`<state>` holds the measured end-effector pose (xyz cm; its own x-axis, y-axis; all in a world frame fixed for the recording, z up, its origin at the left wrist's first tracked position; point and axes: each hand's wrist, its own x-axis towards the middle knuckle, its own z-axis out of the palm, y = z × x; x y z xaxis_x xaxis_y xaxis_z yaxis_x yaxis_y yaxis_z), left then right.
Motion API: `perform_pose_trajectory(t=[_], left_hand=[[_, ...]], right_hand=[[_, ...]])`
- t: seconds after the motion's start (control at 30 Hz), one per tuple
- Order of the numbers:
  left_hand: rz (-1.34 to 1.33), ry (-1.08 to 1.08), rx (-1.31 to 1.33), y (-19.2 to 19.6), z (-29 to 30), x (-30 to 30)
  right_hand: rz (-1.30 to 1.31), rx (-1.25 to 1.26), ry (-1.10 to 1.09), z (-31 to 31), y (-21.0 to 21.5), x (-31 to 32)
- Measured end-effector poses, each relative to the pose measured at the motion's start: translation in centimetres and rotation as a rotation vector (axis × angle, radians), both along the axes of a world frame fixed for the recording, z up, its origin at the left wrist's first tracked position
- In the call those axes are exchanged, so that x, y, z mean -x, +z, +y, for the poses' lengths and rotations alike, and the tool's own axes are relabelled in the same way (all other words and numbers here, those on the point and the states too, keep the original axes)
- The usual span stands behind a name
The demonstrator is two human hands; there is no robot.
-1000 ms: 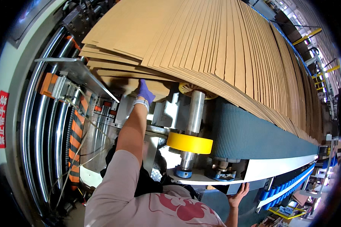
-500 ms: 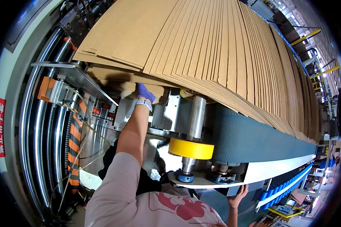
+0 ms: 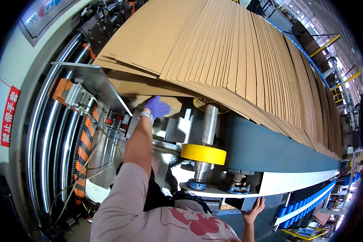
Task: The person feeds flat cardboard sheets into a machine using their left hand while wearing a purple glove. They repeatedly pull sheets from a stack and guide them into the rollers of the machinery.
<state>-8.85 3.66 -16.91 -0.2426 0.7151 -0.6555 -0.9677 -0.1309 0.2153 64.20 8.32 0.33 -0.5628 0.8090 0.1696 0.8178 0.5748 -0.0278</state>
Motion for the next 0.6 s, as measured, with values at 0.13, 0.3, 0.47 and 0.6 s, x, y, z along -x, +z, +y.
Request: perform_pose_trajectory(t=[0.13,0.3,0.47,0.6], left_hand=[[-0.059,0.634,-0.274,7.2,1.5,-3.4],[0.179,0.709,-0.338,14.8,0.6,-3.6],[0.827,0.495,-0.234,18.4,-0.3,-1.3],[0.600,0.662,-0.183,22.2,1.5,-2.3]], right_hand=[[-0.056,0.026,-0.039,-0.6,-0.1,-0.9],[-0.012,0.056,-0.024,-0.6,-0.2,-1.0],[-0.013,0.053,-0.014,-0.4,-0.5,-1.2],[0.016,0.015,-0.001,-0.3,-0.8,-1.7]])
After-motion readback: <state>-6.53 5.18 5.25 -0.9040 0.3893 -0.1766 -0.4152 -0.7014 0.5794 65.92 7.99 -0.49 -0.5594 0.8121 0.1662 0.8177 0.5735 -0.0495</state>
